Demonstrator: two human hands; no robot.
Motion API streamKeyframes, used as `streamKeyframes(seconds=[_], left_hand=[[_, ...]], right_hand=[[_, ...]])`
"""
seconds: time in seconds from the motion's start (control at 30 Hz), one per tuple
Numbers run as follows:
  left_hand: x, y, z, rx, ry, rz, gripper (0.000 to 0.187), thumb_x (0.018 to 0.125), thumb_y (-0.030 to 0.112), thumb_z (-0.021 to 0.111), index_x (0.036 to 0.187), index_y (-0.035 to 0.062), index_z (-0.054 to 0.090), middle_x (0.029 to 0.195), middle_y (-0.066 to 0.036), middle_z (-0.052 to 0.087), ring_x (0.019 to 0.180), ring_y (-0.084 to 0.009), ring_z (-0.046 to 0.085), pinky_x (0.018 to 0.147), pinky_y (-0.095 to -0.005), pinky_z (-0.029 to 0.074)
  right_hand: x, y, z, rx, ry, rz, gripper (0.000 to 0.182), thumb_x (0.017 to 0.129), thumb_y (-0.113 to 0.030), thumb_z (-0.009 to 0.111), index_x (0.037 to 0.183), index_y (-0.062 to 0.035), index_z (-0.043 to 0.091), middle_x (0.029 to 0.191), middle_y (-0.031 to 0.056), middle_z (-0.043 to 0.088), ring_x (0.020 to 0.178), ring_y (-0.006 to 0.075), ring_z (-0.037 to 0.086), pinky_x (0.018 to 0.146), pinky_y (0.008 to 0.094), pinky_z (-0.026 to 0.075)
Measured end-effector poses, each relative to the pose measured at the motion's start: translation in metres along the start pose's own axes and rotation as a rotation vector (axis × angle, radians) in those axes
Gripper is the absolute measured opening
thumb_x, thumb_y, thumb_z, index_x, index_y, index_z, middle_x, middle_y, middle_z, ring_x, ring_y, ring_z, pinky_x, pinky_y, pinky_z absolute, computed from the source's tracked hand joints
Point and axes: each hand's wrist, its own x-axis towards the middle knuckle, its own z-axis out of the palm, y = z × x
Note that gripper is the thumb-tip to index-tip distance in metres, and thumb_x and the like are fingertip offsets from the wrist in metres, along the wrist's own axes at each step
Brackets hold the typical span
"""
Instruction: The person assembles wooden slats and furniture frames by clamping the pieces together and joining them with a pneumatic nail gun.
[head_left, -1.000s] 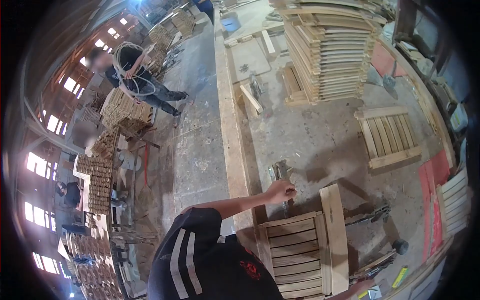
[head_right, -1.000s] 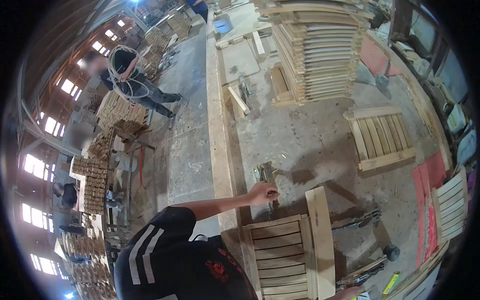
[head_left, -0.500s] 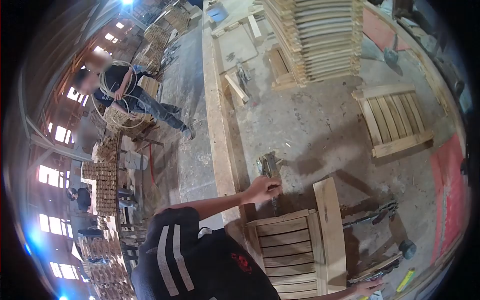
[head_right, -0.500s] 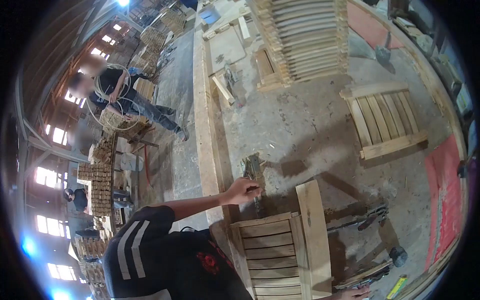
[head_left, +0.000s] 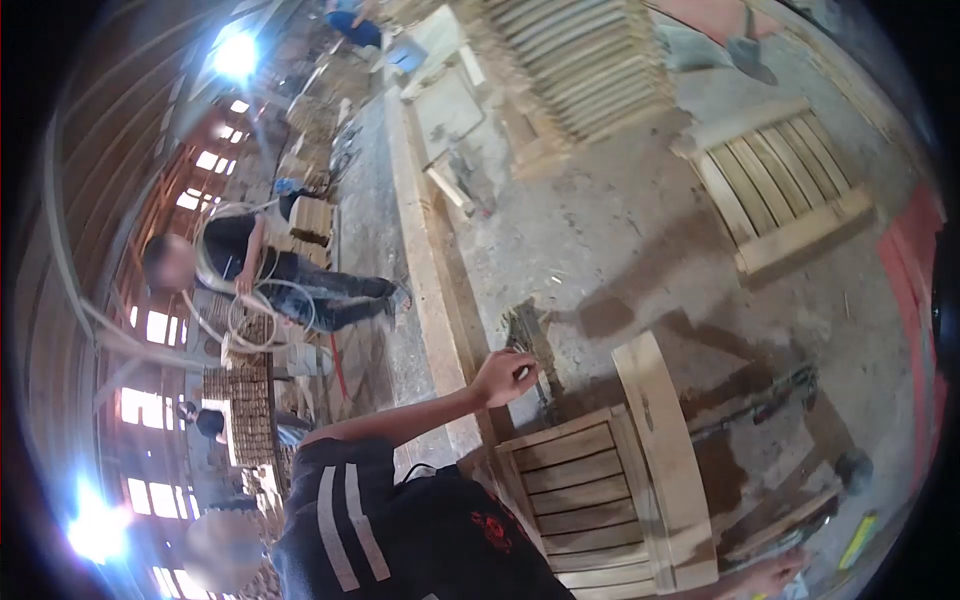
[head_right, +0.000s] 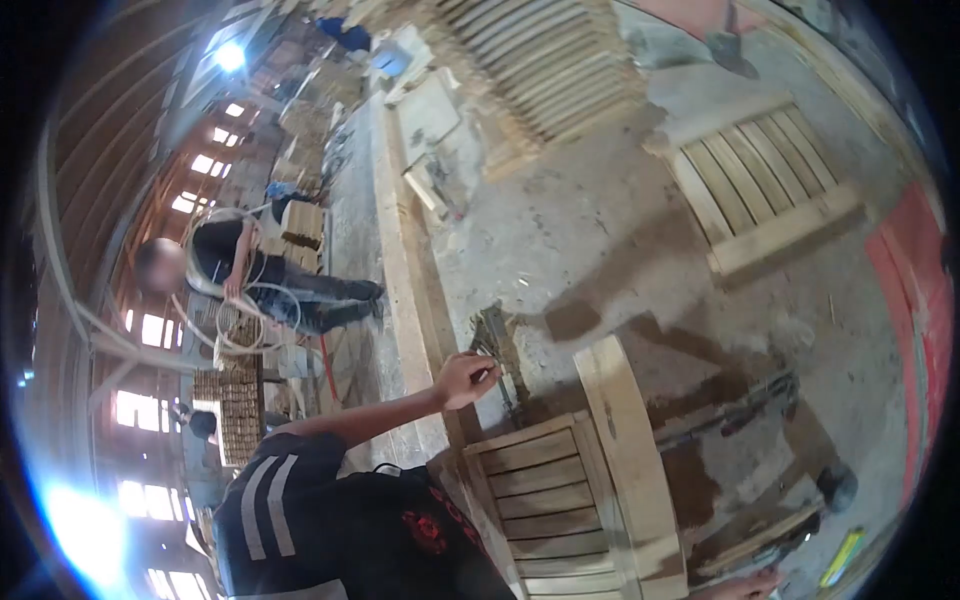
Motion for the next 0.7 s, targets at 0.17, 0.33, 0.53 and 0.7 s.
streamKeyframes(seconds=[0.17,0.33,0.53,0.7], left_hand=[[-0.011,-0.012,0.004,-0.125,-0.068,-0.127,0.006,0.083,0.005,0.060,0.085,0.0011,0.063,0.073,-0.008,0.061,0.060,-0.0130,0.057,0.057,-0.0262,0.045],[-0.007,-0.009,0.002,0.110,-0.082,0.043,0.022,0.086,0.008,0.060,0.067,0.0030,0.050,0.054,-0.009,0.039,0.049,-0.0154,0.037,0.047,-0.0309,0.031],[-0.001,-0.004,0.005,0.105,-0.116,-0.029,0.025,0.087,0.015,0.061,0.067,0.0029,0.051,0.051,-0.003,0.039,0.047,-0.0114,0.033,0.045,-0.0301,0.030],[-0.008,-0.014,0.010,0.096,0.009,-0.001,0.026,0.089,0.015,0.057,0.066,0.0042,0.052,0.050,-0.004,0.042,0.046,-0.0120,0.038,0.046,-0.0313,0.035]], right_hand=[[-0.014,0.024,0.010,-0.885,-0.223,-0.298,0.025,0.095,-0.030,0.052,0.112,-0.0141,0.062,0.100,-0.0012,0.063,0.083,0.0098,0.058,0.072,0.0251,0.047],[0.015,-0.096,-0.015,0.183,0.004,0.171,0.024,0.091,-0.023,0.061,0.082,-0.0031,0.071,0.067,0.0028,0.065,0.061,0.0084,0.057,0.055,0.0256,0.045],[0.274,-0.107,0.078,-0.270,0.122,-0.198,0.045,0.088,-0.050,0.050,0.086,-0.0096,0.069,0.067,0.0122,0.064,0.059,0.0259,0.061,0.058,0.0359,0.047],[0.269,-0.122,0.126,-0.209,0.050,-0.283,0.031,0.088,-0.034,0.058,0.097,-0.0060,0.069,0.092,0.0126,0.069,0.086,0.0256,0.065,0.078,0.0372,0.049]])
